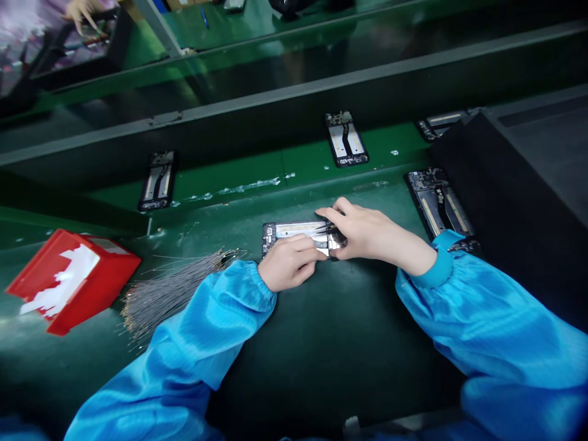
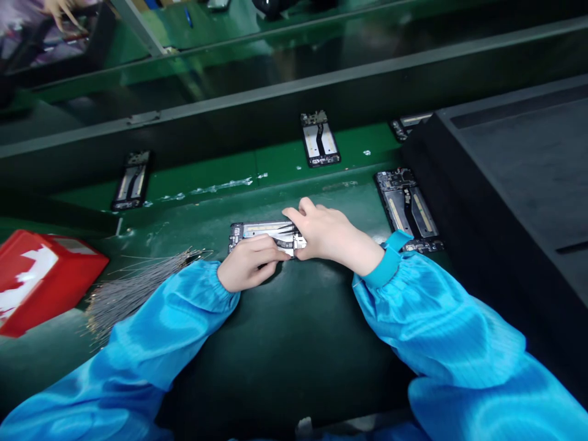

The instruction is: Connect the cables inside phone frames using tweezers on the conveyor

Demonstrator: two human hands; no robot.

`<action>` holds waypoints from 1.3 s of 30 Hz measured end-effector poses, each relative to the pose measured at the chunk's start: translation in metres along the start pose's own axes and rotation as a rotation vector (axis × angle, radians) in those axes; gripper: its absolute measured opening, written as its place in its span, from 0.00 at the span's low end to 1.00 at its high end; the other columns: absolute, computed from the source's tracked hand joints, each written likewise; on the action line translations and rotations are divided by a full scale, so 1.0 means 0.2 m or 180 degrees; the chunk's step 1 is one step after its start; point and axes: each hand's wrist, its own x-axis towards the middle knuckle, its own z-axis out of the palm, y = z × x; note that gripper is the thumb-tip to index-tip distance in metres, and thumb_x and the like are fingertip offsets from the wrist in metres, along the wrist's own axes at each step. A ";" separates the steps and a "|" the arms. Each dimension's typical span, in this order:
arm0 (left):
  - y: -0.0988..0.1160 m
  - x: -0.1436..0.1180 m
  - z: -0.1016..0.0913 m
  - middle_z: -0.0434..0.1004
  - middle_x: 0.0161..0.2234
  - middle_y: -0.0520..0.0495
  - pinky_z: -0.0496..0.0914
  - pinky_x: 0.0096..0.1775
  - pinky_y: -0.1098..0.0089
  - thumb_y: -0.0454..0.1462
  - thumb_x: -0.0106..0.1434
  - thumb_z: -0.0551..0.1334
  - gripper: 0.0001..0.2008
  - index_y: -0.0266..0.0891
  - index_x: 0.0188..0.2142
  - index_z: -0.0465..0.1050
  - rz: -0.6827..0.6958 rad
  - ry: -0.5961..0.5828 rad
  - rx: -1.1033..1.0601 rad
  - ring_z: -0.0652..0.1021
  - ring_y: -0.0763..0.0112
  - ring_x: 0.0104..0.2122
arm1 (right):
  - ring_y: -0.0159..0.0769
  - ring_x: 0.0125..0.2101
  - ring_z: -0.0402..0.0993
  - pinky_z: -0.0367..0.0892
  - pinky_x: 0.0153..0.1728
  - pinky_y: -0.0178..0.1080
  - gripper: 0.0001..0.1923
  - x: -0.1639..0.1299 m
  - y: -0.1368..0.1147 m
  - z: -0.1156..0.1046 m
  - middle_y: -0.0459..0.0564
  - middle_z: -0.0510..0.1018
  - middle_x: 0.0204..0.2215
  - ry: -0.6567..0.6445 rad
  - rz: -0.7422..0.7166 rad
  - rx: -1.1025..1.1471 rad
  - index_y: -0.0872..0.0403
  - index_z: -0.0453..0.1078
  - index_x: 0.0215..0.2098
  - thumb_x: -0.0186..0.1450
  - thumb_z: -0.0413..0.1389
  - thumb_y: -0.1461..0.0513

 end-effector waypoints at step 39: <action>0.00 0.02 0.01 0.64 0.24 0.51 0.63 0.30 0.74 0.30 0.58 0.51 0.07 0.36 0.27 0.66 -0.0604 0.0230 -0.0122 0.67 0.74 0.26 | 0.41 0.34 0.68 0.63 0.30 0.38 0.35 0.05 0.02 -0.03 0.54 0.64 0.40 -0.0167 -0.0556 0.0324 0.56 0.53 0.55 0.53 0.59 0.55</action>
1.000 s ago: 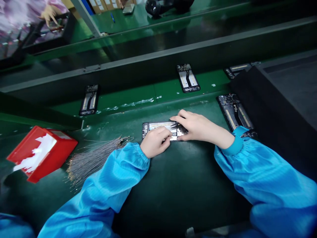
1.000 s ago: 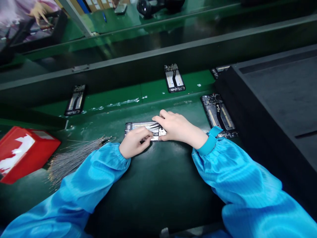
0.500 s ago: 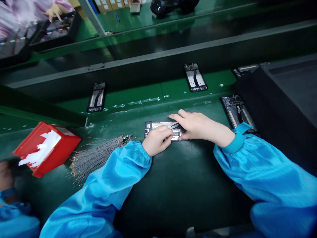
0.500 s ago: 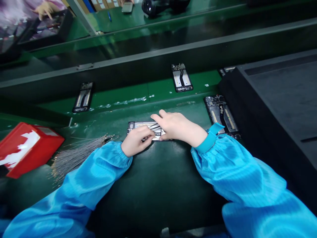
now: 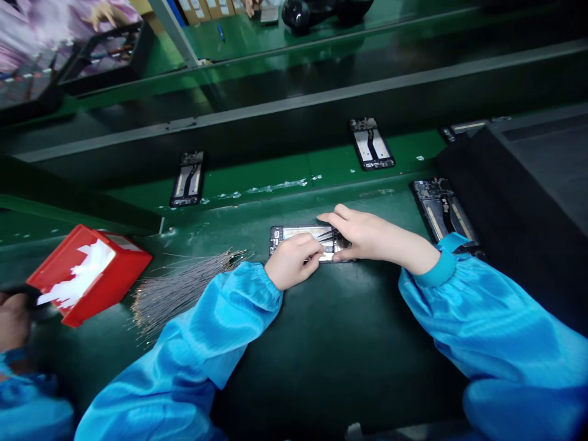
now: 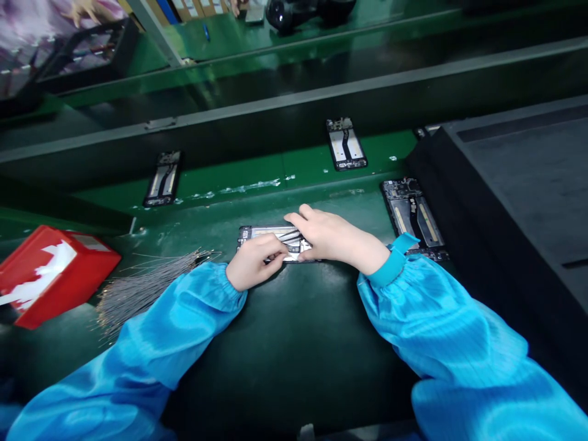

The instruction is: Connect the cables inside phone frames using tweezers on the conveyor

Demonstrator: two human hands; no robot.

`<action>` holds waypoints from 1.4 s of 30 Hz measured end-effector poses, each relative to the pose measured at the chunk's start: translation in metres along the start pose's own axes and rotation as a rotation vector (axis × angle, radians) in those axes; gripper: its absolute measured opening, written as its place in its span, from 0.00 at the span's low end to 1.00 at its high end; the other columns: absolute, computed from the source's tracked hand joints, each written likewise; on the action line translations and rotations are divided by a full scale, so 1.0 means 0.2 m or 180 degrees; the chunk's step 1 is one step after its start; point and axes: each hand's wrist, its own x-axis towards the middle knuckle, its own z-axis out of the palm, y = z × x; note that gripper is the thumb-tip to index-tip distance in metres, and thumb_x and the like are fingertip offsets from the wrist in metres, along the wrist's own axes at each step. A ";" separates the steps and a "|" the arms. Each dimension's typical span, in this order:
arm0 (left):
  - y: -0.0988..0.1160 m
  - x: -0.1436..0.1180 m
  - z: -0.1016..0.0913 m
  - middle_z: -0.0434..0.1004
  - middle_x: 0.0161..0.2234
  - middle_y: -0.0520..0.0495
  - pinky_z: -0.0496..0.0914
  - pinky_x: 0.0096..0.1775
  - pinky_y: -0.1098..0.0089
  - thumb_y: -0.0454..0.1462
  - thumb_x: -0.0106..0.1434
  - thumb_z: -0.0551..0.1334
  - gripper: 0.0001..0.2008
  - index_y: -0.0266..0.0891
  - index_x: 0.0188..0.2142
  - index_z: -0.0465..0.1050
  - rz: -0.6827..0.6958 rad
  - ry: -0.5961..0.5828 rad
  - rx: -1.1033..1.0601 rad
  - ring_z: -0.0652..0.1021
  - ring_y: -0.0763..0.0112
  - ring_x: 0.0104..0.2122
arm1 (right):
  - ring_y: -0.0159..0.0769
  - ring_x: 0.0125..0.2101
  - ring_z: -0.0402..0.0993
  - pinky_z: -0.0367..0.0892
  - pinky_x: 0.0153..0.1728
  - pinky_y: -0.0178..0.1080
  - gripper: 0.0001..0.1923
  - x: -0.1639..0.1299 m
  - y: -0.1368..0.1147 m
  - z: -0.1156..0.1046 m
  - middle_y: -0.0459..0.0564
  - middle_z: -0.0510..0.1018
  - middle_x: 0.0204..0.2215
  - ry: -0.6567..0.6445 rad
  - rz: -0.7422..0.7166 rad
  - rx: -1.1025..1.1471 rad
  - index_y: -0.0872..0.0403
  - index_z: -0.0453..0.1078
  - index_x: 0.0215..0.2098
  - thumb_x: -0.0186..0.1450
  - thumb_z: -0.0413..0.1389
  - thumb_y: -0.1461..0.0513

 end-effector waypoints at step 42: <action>0.00 -0.05 -0.01 0.67 0.24 0.49 0.61 0.30 0.70 0.33 0.59 0.51 0.09 0.38 0.28 0.69 0.0564 0.0233 0.1025 0.66 0.72 0.26 | 0.51 0.43 0.59 0.58 0.36 0.44 0.21 0.24 0.44 -0.03 0.64 0.64 0.44 0.1650 0.2306 -0.1006 0.62 0.61 0.46 0.58 0.52 0.56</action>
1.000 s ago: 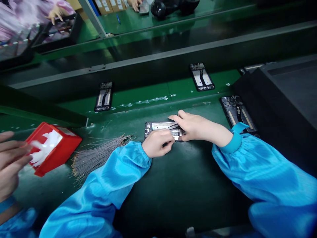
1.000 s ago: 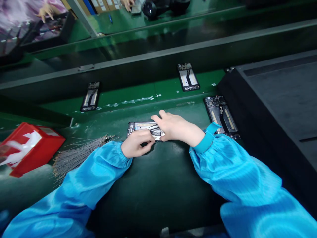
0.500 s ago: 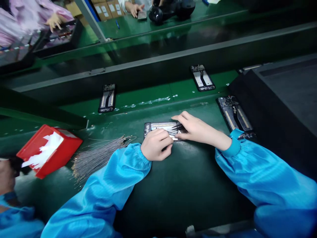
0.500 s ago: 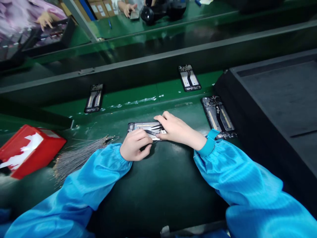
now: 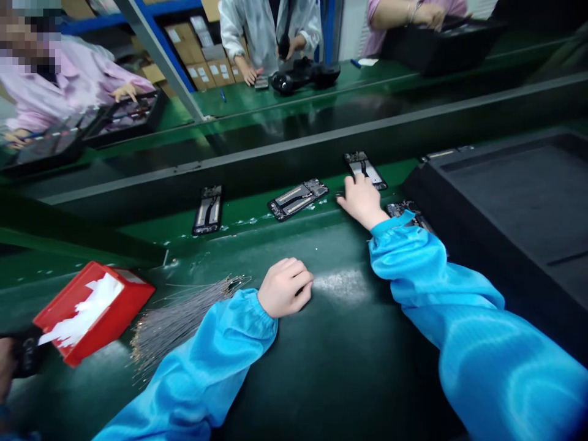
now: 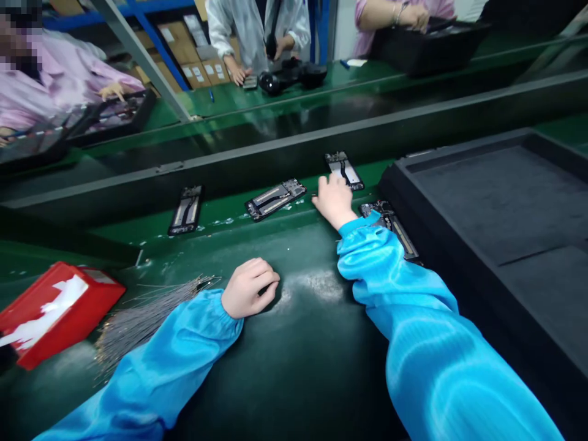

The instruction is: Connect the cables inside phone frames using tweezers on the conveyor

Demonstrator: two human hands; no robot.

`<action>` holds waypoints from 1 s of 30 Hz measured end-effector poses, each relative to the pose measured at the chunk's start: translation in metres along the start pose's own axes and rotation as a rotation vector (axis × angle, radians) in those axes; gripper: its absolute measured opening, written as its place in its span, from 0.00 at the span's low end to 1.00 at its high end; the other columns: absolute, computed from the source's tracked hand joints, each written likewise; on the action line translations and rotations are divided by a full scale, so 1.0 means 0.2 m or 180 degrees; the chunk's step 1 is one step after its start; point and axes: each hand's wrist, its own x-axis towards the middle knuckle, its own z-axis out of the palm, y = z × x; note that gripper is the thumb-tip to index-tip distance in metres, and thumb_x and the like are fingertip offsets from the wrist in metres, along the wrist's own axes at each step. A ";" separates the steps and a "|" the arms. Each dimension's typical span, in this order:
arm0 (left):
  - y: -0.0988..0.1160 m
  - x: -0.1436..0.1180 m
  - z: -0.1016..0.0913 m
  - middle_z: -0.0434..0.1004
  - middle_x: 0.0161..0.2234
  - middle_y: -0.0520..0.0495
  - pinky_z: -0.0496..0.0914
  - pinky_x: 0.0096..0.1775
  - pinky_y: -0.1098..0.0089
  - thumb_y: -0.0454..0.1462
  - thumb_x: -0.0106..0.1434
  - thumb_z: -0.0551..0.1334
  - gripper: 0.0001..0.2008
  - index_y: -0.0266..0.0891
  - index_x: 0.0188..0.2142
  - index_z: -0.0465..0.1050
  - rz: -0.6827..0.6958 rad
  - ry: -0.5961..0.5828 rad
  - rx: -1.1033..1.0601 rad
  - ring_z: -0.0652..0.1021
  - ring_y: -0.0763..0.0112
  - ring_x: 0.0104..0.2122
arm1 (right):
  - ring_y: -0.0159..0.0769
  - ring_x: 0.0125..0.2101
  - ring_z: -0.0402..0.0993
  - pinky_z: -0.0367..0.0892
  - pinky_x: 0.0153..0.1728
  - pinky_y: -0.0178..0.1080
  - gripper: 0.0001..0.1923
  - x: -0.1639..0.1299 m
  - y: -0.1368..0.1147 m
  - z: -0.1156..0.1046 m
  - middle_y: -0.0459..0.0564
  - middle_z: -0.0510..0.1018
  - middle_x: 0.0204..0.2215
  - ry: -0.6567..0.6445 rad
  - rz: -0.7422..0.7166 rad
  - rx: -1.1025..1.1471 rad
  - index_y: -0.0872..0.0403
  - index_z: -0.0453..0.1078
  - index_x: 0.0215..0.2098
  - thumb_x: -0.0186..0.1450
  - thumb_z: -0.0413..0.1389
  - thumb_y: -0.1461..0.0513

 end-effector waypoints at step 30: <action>-0.12 -0.17 -0.29 0.69 0.32 0.48 0.61 0.34 0.67 0.35 0.62 0.52 0.08 0.39 0.30 0.69 -0.0998 -0.0707 0.0886 0.67 0.68 0.33 | 0.51 0.35 0.62 0.59 0.25 0.42 0.27 -0.61 0.05 -0.17 0.60 0.68 0.32 -0.0044 -0.0899 -0.0108 0.58 0.66 0.43 0.57 0.48 0.45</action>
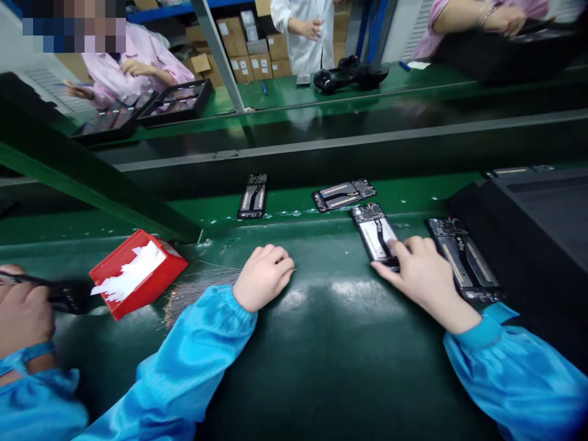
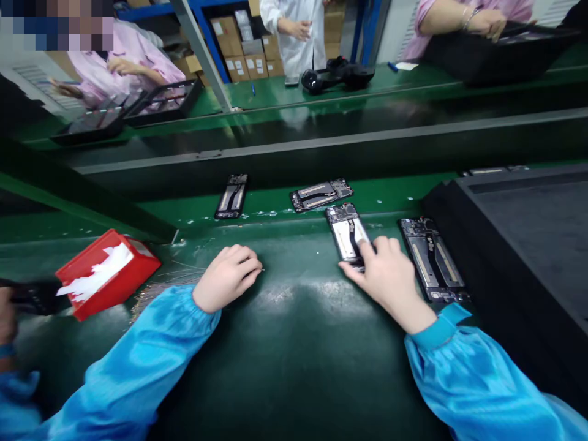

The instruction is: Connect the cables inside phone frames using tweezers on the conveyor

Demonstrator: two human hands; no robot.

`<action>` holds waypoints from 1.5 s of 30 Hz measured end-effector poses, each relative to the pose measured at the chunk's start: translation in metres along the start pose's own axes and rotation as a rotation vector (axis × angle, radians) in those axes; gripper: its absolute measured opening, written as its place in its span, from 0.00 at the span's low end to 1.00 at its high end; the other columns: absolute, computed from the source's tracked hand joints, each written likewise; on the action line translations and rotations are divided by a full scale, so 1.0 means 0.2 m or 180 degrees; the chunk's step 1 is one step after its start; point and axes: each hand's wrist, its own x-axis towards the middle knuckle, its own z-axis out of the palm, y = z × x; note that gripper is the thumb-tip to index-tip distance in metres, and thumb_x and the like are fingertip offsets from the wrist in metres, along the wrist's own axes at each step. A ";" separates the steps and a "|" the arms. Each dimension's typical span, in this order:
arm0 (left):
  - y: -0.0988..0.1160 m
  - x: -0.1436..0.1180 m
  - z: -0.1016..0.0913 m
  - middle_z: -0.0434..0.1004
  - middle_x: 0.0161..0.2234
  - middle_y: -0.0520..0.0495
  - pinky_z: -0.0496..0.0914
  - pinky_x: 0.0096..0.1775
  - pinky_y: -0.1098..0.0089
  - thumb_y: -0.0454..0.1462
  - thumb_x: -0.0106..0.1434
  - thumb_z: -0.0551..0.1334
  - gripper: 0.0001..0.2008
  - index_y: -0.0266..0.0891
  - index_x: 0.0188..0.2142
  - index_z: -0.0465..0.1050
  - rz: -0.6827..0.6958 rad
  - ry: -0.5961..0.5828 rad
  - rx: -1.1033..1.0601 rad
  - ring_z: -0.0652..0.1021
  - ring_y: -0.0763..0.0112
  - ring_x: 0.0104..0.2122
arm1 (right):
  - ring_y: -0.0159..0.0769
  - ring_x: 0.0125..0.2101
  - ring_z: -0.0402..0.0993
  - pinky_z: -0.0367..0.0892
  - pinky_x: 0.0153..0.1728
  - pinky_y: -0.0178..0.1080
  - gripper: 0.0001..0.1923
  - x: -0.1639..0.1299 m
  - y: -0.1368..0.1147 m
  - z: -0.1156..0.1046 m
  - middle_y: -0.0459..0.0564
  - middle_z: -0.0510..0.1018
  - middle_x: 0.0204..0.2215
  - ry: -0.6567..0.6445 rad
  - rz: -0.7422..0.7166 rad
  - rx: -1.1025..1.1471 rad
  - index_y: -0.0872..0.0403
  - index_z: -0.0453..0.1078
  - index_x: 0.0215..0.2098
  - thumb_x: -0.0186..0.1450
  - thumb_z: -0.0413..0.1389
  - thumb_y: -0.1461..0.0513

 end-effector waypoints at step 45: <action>0.24 0.09 0.19 0.62 0.23 0.49 0.58 0.30 0.69 0.34 0.63 0.49 0.13 0.37 0.25 0.66 0.0151 0.0432 -0.0191 0.64 0.70 0.27 | 0.34 0.32 0.70 0.65 0.34 0.38 0.01 0.12 -0.30 0.00 0.46 0.73 0.28 -0.0393 -0.0300 0.3827 0.53 0.67 0.30 0.59 0.53 0.65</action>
